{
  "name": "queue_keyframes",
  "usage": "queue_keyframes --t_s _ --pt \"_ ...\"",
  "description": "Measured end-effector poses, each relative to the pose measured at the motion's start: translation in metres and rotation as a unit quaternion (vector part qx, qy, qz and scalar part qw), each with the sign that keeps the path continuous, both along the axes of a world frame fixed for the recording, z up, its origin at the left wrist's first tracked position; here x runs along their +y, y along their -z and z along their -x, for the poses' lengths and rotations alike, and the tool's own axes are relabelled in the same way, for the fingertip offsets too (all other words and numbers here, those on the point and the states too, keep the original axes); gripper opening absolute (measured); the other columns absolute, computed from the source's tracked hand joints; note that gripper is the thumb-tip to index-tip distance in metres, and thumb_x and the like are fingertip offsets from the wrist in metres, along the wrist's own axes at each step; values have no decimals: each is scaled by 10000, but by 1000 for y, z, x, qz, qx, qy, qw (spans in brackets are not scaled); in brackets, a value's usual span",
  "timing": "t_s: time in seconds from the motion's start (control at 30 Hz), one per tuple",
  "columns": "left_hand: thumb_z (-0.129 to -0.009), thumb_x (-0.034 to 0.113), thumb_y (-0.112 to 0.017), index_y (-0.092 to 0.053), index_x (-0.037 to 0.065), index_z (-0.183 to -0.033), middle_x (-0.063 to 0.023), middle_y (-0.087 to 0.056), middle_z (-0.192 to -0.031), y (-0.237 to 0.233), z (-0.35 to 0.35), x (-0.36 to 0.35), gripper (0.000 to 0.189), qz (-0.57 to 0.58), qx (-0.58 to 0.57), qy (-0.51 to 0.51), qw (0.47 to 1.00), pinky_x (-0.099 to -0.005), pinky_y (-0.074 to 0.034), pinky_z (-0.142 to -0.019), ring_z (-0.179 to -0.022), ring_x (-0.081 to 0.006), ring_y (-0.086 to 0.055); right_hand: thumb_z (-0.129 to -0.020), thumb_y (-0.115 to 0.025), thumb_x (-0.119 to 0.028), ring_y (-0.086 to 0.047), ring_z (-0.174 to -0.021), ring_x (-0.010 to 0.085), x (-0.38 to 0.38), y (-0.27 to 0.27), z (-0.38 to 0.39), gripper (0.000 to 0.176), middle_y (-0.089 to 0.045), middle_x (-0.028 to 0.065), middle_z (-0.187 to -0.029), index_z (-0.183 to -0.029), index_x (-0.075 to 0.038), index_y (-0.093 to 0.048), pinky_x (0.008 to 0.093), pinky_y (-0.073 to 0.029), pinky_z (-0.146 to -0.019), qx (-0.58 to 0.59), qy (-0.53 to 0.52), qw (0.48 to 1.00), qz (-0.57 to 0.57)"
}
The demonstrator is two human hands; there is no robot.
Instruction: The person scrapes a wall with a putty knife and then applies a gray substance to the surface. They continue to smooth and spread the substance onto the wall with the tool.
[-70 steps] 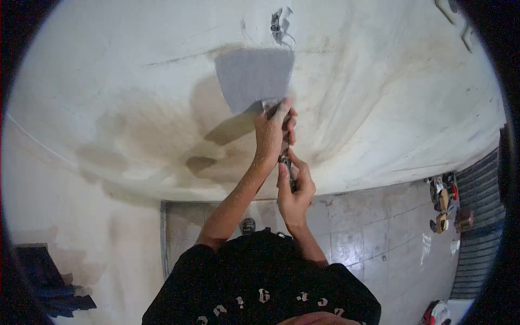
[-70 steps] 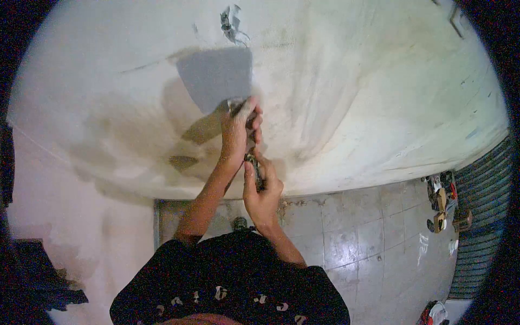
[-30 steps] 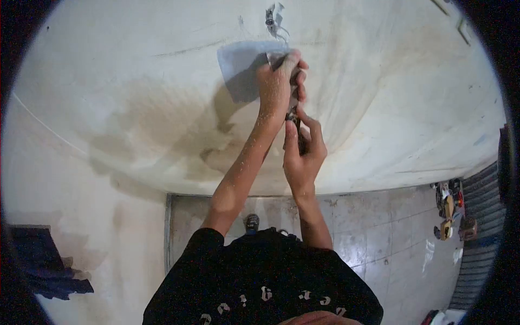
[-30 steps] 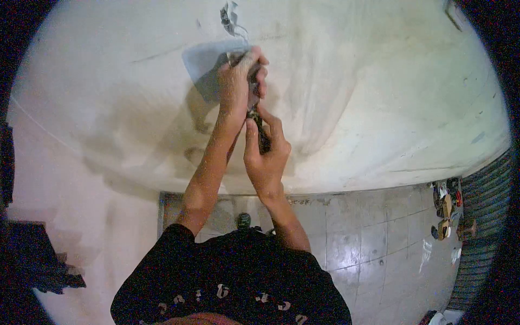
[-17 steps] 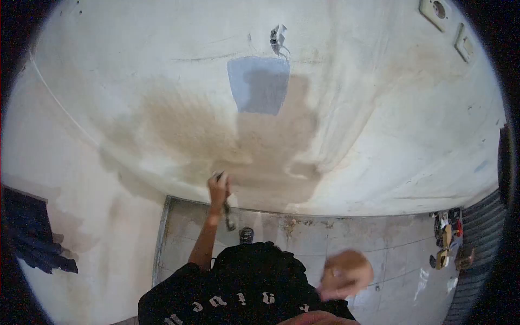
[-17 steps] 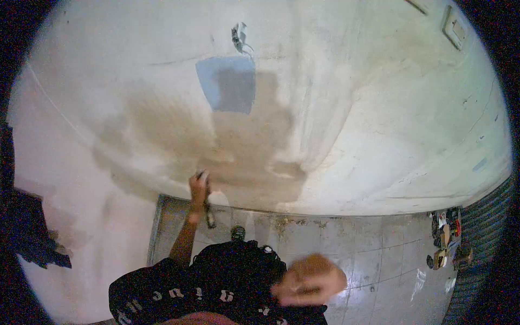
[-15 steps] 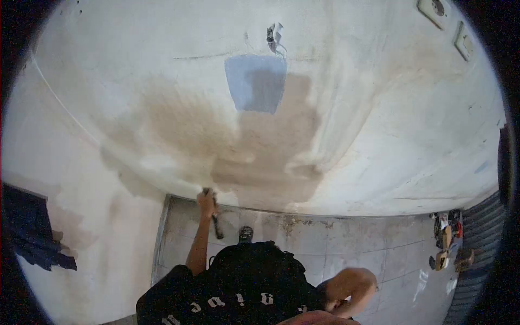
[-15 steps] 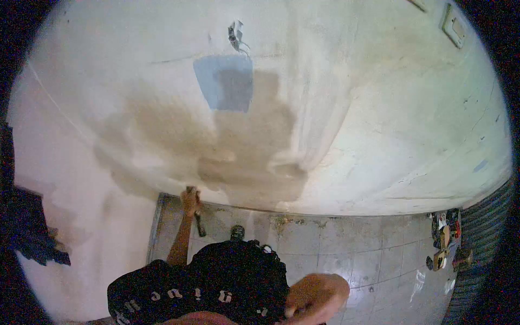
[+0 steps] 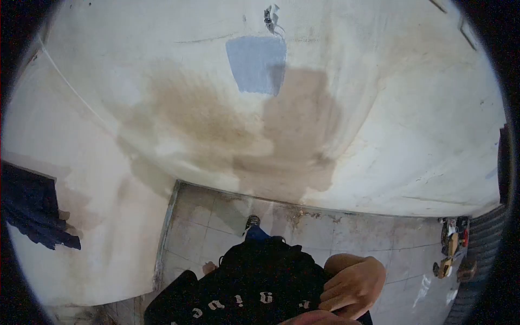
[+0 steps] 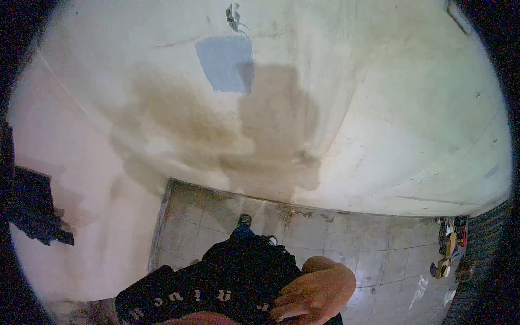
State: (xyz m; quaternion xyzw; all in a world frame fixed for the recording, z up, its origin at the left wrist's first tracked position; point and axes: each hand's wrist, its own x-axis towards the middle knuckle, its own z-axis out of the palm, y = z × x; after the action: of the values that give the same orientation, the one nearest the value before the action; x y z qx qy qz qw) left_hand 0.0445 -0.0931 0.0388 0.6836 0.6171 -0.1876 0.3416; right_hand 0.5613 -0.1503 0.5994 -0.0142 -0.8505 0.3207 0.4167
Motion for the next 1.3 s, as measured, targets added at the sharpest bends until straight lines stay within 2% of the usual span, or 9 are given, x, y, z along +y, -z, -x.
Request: queue_keyframes --t_s 0.2,0.27,0.3,0.47,0.57,0.63,0.77,0.87,1.3 --pt "-767 220 -679 -622 74 -714 -112 -613 -636 21 -49 41 165 -240 -6 147 959 -400 -477 -473 -512 -276 -565 -867 -642 -118 -575 -535 211 -19 0 -4 181 -623 90 -722 -1033 -49 -616 321 -418 -404 39 69 996 -38" --pt "-775 187 -667 -614 67 -715 -112 -588 -607 24 -71 65 145 -108 -235 -318 912 -393 -467 -450 -489 -264 -548 -871 -634 -119 -588 -563 225 -29 -7 -4 208 -632 95 -749 -1068 -60 -602 347 -438 -419 70 126 989 -19" --pt "-791 155 -651 -604 59 -716 -106 -556 -573 24 -85 77 130 12 -379 -612 694 -382 -450 -422 -461 -244 -523 -873 -630 -119 -594 -577 231 -36 -12 -3 222 -636 98 -762 -1086 -65 -595 360 -448 -427 94 167 981 -5" --pt "-845 106 -567 -561 17 -683 -81 -491 -553 7 -112 101 185 36 -410 -556 722 -378 -400 -409 -464 -210 -479 -882 -611 -118 -643 -688 274 -68 -12 7 338 -667 120 -858 -1212 -102 -537 459 -523 -488 241 359 902 26" --pt "-857 73 -534 -588 -39 -704 -100 -507 -570 32 -107 111 197 89 -359 -570 733 -389 -400 -426 -464 -214 -460 -958 -509 -232 -598 -520 228 -59 -1 9 204 -608 96 -665 -954 -30 -535 292 -524 -505 381 305 873 19" --pt "-793 173 -679 -665 14 -786 -70 -610 -639 -10 -122 99 160 -65 -140 -99 983 -394 -519 -530 -565 -196 -591 -969 -492 -228 -603 -514 216 -57 6 8 210 -601 89 -636 -922 -30 -542 251 -527 -516 427 290 856 -12" --pt "-654 272 -794 -684 145 -744 -10 -690 -765 39 -103 86 191 -175 67 255 949 -350 -537 -601 -670 -201 -658 -966 -482 -199 -603 -541 206 -64 15 5 161 -596 82 -667 -949 -49 -540 246 -514 -512 470 303 827 -63" --pt "-677 284 -780 -655 149 -725 -16 -652 -694 94 -68 82 190 13 -325 -120 938 -379 -512 -543 -630 -207 -646 -970 -460 -210 -572 -522 197 -67 6 17 176 -577 76 -692 -949 -45 -519 258 -491 -491 471 364 799 -81" --pt "-936 208 -488 -645 44 -754 -35 -640 -644 89 -88 47 291 128 -330 -399 846 -346 -488 -435 -486 -160 -575 -982 -378 -216 -494 -472 166 -43 -5 42 182 -510 66 -771 -922 -49 -415 296 -424 -423 508 441 714 -193"
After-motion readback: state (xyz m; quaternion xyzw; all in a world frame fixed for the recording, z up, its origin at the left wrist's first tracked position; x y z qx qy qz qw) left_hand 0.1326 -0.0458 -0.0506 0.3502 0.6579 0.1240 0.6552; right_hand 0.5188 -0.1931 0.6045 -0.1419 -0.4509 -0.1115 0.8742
